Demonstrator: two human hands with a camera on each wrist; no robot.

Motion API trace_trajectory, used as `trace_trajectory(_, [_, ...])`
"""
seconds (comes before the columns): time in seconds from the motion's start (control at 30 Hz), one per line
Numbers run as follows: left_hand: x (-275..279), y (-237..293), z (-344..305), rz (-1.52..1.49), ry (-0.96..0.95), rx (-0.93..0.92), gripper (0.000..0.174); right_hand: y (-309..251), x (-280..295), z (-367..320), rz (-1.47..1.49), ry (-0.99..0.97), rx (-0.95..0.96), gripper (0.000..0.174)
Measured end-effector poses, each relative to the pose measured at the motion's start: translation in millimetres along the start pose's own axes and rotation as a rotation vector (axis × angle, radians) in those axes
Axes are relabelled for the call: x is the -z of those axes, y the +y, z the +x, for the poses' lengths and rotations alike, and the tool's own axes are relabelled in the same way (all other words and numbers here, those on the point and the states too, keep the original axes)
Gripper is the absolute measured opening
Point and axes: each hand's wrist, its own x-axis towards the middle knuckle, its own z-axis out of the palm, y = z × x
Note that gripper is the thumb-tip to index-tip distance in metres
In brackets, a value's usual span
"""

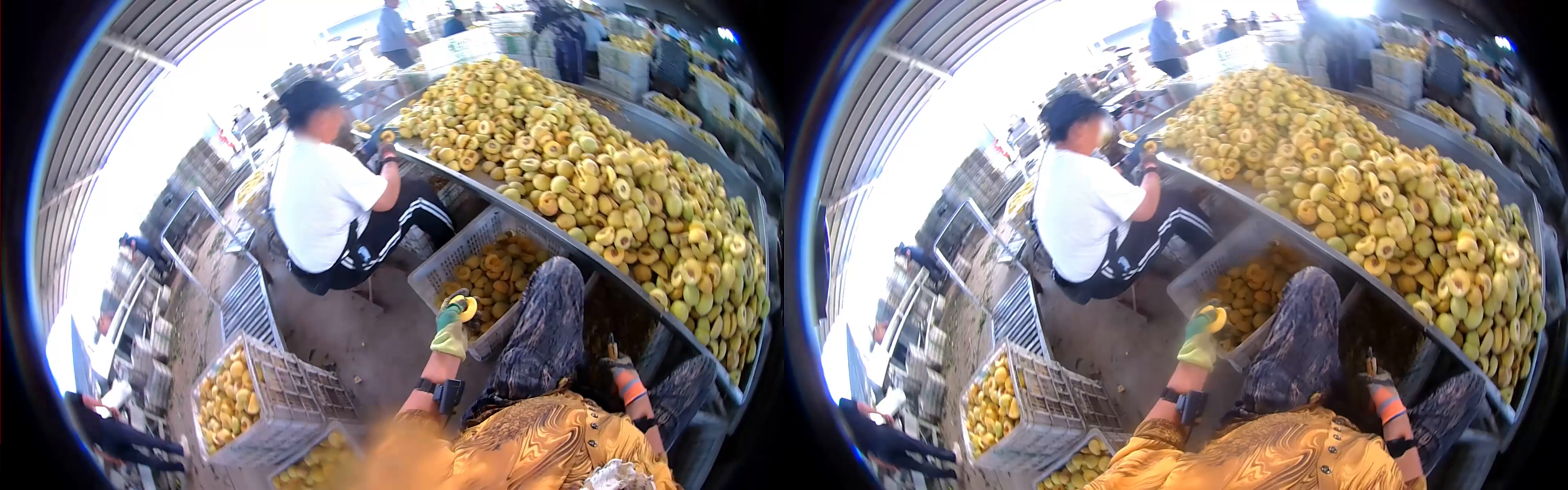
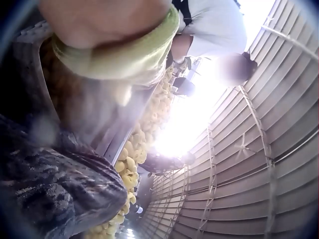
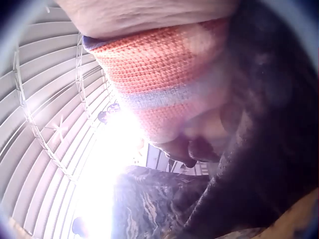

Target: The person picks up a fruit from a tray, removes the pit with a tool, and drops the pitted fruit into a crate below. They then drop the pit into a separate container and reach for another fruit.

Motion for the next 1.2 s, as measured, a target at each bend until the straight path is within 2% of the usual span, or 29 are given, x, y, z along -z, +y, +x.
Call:
trace_trajectory(0.17, [-43.3,9.0,-7.7,-0.116,-0.152,0.050,0.026,-6.5,2.5,-12.7,-0.079,0.042,0.164,0.034])
trace_trajectory(0.23, [-67.6,11.0,-2.8,-0.122,-0.145,0.045,0.027,-19.7,1.7,-20.3,-0.123,0.043,0.077,0.034])
trace_trajectory(0.27, [-71.0,8.2,10.0,-0.166,-0.205,0.085,0.035,-26.1,1.5,-25.8,-0.147,0.041,0.026,0.034])
trace_trajectory(0.3, [-81.0,7.0,12.8,-0.171,-0.178,0.082,0.040,-38.3,0.1,-30.2,-0.170,0.046,-0.024,0.034])
trace_trajectory(0.33, [-91.9,6.8,15.0,-0.179,-0.148,0.077,0.046,-15.4,1.6,-10.8,-0.223,0.105,0.021,0.035])
trace_trajectory(0.37, [-96.8,2.2,22.3,-0.073,-0.145,-0.009,0.050,8.0,4.6,4.1,-0.284,0.161,0.061,0.035])
trace_trajectory(0.4, [-99.2,-0.7,28.1,-0.055,-0.151,-0.002,0.053,-2.3,5.7,5.0,-0.134,0.097,-0.154,0.031])
trace_trajectory(0.43, [-101.4,-3.8,34.0,-0.037,-0.157,0.005,0.056,-25.2,4.0,-9.3,0.066,0.058,-0.260,0.025])
trace_trajectory(0.47, [-101.7,-2.3,40.7,-0.111,-0.172,0.086,0.058,-25.5,6.3,-10.8,0.225,0.037,-0.309,0.024])
trace_trajectory(0.53, [-95.6,-5.8,52.1,-0.051,-0.289,0.060,0.059,-24.8,8.3,-9.7,0.554,0.003,-0.370,0.021])
trace_trajectory(0.57, [-100.7,-6.4,54.1,-0.032,-0.206,0.070,0.057,-35.0,10.5,-15.3,0.650,-0.075,-0.392,0.016])
trace_trajectory(0.67, [-103.5,-12.1,61.0,-0.015,-0.191,0.049,0.054,-38.6,20.7,-16.4,0.733,-0.253,-0.437,0.012])
trace_trajectory(0.7, [-97.6,-16.6,67.4,-0.038,-0.248,0.055,0.052,-42.4,20.3,-16.1,0.676,-0.217,-0.377,0.013])
trace_trajectory(0.77, [-92.8,-22.4,72.3,-0.055,-0.247,0.026,0.050,-74.7,7.8,-22.3,0.565,-0.151,-0.258,0.019])
trace_trajectory(0.8, [-91.4,-25.6,74.7,-0.060,-0.251,0.015,0.050,-95.9,6.8,-24.1,0.492,-0.263,-0.236,0.028])
trace_trajectory(0.9, [-68.5,-43.1,93.0,0.160,-0.162,-0.064,0.033,-145.0,7.9,-22.5,0.155,-0.331,-0.159,0.032])
trace_trajectory(0.93, [-59.9,-50.2,99.6,0.219,-0.074,-0.100,0.029,-146.7,8.7,-16.3,0.121,-0.329,-0.142,0.029])
trace_trajectory(1.0, [-16.2,-71.7,132.4,0.275,0.050,0.083,0.029,-135.3,12.5,-0.6,0.157,-0.320,-0.155,0.025])
trace_trajectory(1.07, [15.0,-90.0,149.7,0.326,0.167,0.254,0.029,-108.5,15.3,13.0,0.229,-0.213,-0.136,0.023])
trace_trajectory(1.1, [29.4,-99.6,157.9,0.371,0.134,0.278,0.030,-104.5,15.4,17.0,0.157,-0.130,-0.244,0.023])
trace_trajectory(1.13, [17.4,-95.7,150.2,0.385,0.126,0.291,0.029,-73.4,21.6,33.8,0.074,-0.138,-0.236,0.024])
trace_trajectory(1.17, [47.8,-119.6,179.4,0.522,0.130,0.224,0.031,-75.7,17.5,32.9,-0.020,-0.082,-0.205,0.026])
trace_trajectory(1.2, [84.2,-142.4,219.9,0.900,0.006,0.017,0.032,-90.3,15.3,26.2,-0.147,-0.083,-0.193,0.030])
